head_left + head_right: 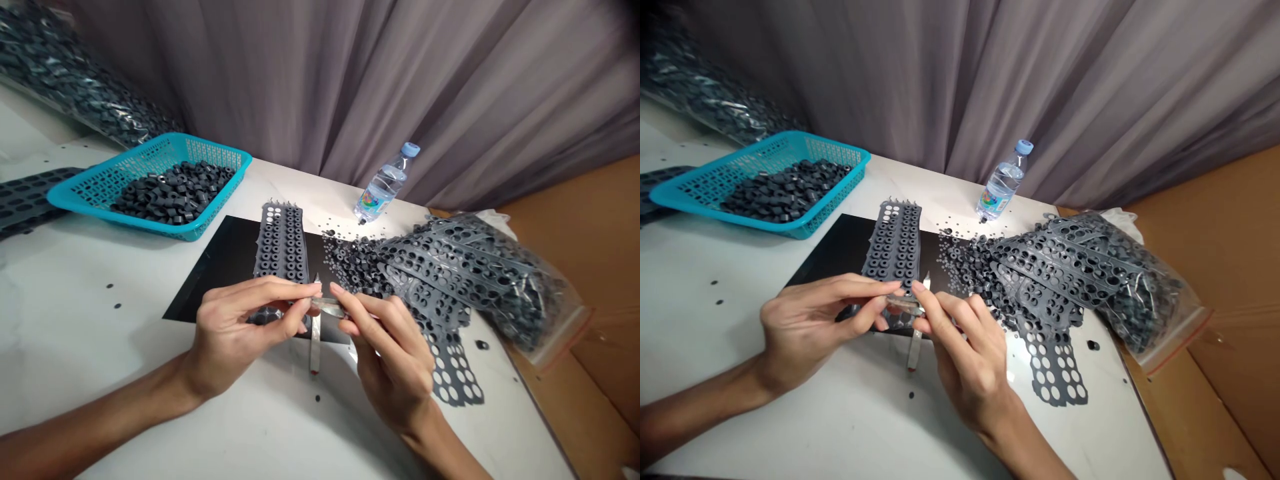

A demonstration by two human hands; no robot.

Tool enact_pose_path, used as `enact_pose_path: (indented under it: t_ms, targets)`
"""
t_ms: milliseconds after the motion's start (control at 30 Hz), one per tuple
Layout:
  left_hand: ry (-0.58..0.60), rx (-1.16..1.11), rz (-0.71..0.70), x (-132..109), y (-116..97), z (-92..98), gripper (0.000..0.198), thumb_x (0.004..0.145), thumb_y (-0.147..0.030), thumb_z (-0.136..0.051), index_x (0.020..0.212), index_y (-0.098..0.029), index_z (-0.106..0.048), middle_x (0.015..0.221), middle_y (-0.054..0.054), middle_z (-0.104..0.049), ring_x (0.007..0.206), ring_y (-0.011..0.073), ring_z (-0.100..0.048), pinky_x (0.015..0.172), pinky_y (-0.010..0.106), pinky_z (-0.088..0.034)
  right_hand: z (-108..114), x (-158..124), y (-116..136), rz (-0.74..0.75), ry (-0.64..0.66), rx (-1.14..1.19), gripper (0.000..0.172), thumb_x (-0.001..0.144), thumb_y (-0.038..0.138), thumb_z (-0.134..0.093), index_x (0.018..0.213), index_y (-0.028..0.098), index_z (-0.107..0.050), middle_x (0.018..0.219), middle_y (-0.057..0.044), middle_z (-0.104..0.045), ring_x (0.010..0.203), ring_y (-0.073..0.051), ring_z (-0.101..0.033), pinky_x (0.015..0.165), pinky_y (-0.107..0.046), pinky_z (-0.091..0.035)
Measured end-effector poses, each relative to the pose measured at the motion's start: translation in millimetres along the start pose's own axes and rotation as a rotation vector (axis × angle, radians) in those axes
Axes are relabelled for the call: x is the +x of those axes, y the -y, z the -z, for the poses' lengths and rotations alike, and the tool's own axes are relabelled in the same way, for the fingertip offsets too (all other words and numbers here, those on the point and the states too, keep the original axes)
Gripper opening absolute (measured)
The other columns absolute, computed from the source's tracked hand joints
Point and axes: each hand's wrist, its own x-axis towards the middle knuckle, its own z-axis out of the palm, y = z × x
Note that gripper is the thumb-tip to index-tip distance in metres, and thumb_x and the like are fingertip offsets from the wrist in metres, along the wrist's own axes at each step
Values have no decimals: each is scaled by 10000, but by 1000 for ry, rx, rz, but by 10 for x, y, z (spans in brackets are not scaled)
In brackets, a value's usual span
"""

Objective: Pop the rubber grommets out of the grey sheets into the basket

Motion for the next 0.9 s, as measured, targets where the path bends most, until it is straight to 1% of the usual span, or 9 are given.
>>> enact_pose_path:
  t_ms: [133,233,333,433,533,667,767,900]
  targets:
    - [8,-5,-8,-8,9,10,332,931,-78,-723,1171,-298,-792,1034,-13,-817,674,114,-753,680,256,-676,2,-7,-3,7,-8,0,536,1013,65,-614,1524,225,-576,1104,-108,-749,835,-192,-649,684,-329,-500]
    - [-4,9,-35,-1,3,11,334,928,-77,-727,1164,-304,-791,1037,-15,-820,688,124,-761,693,268,-680,5,-7,3,-9,-7,-11,536,1025,83,-597,1534,249,-566,1106,-101,-757,829,-193,-660,685,-330,-509]
    - [-16,25,-48,15,-17,8,318,927,-100,-734,1154,-314,-794,1019,-21,-827,677,138,-769,692,285,-688,10,0,13,-10,-4,-30,517,1035,104,-592,1530,248,-569,1096,-102,-757,813,-189,-659,694,-332,-514]
    - [-19,34,-58,25,-35,5,304,922,-102,-738,1132,-313,-802,1009,-25,-831,682,143,-778,700,287,-692,13,5,12,5,-1,-31,492,1044,110,-585,1522,229,-575,1093,-110,-752,827,-190,-654,695,-333,-506]
    - [-7,27,-53,22,-38,3,334,923,-81,-729,1155,-313,-793,1022,-26,-829,709,140,-783,705,277,-691,9,0,3,16,-2,-4,480,1029,82,-599,1498,188,-595,1100,-122,-743,846,-194,-647,694,-334,-497]
    - [5,33,-58,17,-32,6,328,931,-92,-723,1164,-313,-788,1026,-19,-830,711,150,-784,699,289,-694,9,0,0,28,-4,-8,471,1009,58,-614,1468,162,-621,1084,-124,-741,814,-191,-633,689,-338,-494]
    - [5,38,-52,18,-30,7,300,939,-115,-721,1154,-313,-791,1012,-12,-833,705,160,-784,693,304,-696,14,11,12,20,-1,-16,485,1022,73,-595,1491,192,-604,1094,-116,-753,815,-190,-649,680,-333,-503]
    - [1,28,-51,10,-20,4,333,924,-89,-734,1165,-313,-789,1000,-24,-827,717,144,-781,701,284,-693,21,16,23,10,-6,-44,498,1039,103,-580,1518,242,-581,1090,-97,-768,793,-184,-656,690,-334,-516]
